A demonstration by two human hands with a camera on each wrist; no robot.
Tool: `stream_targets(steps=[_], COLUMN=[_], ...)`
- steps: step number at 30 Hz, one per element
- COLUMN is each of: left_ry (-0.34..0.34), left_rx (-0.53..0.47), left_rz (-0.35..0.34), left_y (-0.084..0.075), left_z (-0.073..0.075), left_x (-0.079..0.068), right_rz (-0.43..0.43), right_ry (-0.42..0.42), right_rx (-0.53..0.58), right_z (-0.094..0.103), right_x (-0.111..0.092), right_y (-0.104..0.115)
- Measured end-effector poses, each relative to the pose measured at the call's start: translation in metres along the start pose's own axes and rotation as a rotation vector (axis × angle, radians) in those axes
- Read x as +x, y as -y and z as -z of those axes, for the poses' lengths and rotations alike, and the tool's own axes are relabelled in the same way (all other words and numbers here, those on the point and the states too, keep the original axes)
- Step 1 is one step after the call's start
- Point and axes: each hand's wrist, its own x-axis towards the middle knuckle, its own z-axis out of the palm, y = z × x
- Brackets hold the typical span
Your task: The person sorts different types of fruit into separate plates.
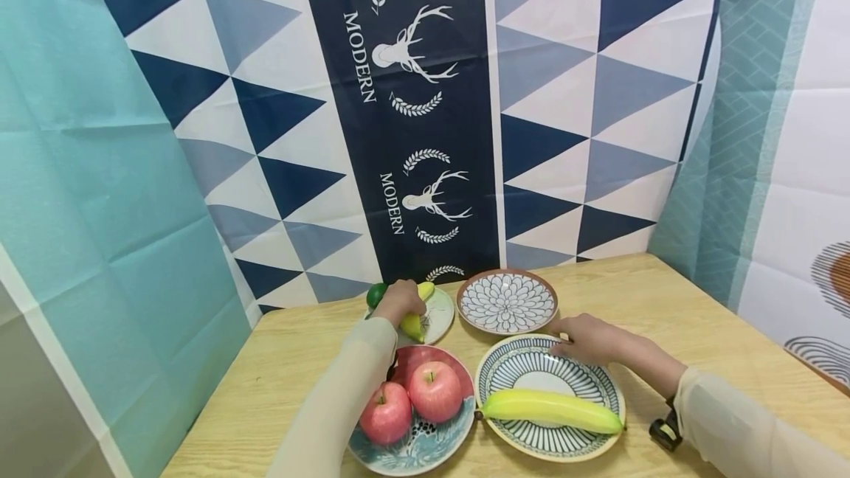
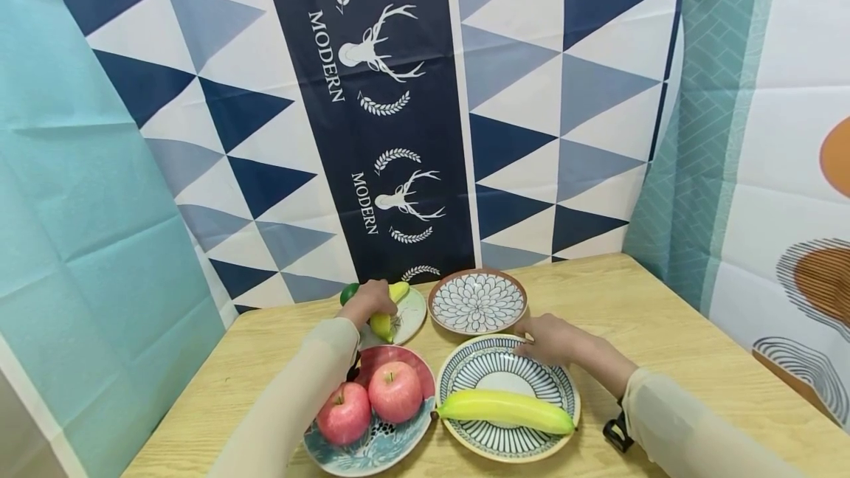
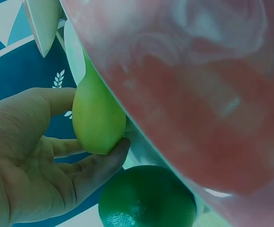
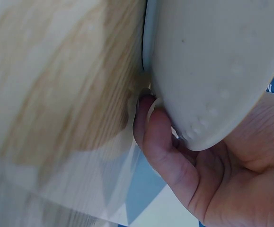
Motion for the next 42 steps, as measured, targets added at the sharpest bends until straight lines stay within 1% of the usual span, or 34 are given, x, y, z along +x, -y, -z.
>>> stream_targets(steps=[3, 6, 8, 11, 14, 16, 18, 19, 21, 23, 25, 28, 31, 35, 38, 42], left_ry=[-0.014, -0.034, -0.046, -0.044, -0.036, -0.062, -0.055, -0.054, -0.061, -0.054, -0.083, -0.112, -0.113, -0.108, -0.081, -0.047], left_rx=[0.01, 0.011, 0.02, 0.025, 0.042, 0.036, 0.053, 0.054, 0.052, 0.07, 0.084, 0.117, 0.139, 0.148, 0.142, 0.158], left_rz=[0.003, -0.004, -0.023, -0.052, -0.091, -0.16, -0.196, -0.217, -0.264, -0.286, -0.36, -0.473, -0.574, -0.648, -0.693, -0.785], left_y=[-0.001, -0.003, -0.003, -0.005, -0.006, 0.005, 0.002, 0.0, -0.007, -0.027, -0.036, -0.05, -0.065, -0.085, -0.099, -0.112], left_z=[0.003, 0.01, 0.015, 0.022, 0.026, 0.013, 0.014, 0.017, 0.023, 0.045, 0.048, 0.047, 0.045, 0.043, 0.041, 0.038], left_x=[-0.002, -0.007, -0.01, -0.012, -0.001, 0.036, 0.045, 0.045, 0.037, -0.003, -0.016, -0.032, -0.044, -0.058, -0.069, -0.083], right_rz=[-0.005, 0.003, -0.005, -0.005, -0.01, -0.014, -0.016, -0.015, -0.014, -0.013, -0.013, -0.009, -0.014, -0.021, 0.004, 0.057], right_ry=[-0.002, -0.005, -0.002, 0.001, 0.004, 0.006, 0.008, 0.008, 0.008, 0.006, 0.005, 0.002, 0.001, 0.001, -0.003, -0.03], right_rx=[0.006, -0.002, -0.002, -0.001, 0.006, 0.013, 0.018, 0.019, 0.02, 0.018, 0.018, 0.011, 0.011, 0.017, 0.001, -0.018], right_z=[-0.001, 0.0, 0.001, 0.001, -0.001, -0.003, -0.003, -0.003, -0.002, -0.001, -0.001, -0.001, -0.001, 0.0, 0.001, 0.001], right_x=[0.0, 0.001, 0.001, 0.001, 0.001, 0.001, 0.001, 0.001, 0.001, 0.001, 0.001, 0.001, 0.001, 0.0, 0.0, 0.0], right_y=[0.0, 0.0, 0.001, 0.001, 0.001, 0.0, 0.0, 0.0, 0.0, 0.0, 0.0, -0.001, -0.001, -0.001, -0.002, -0.002])
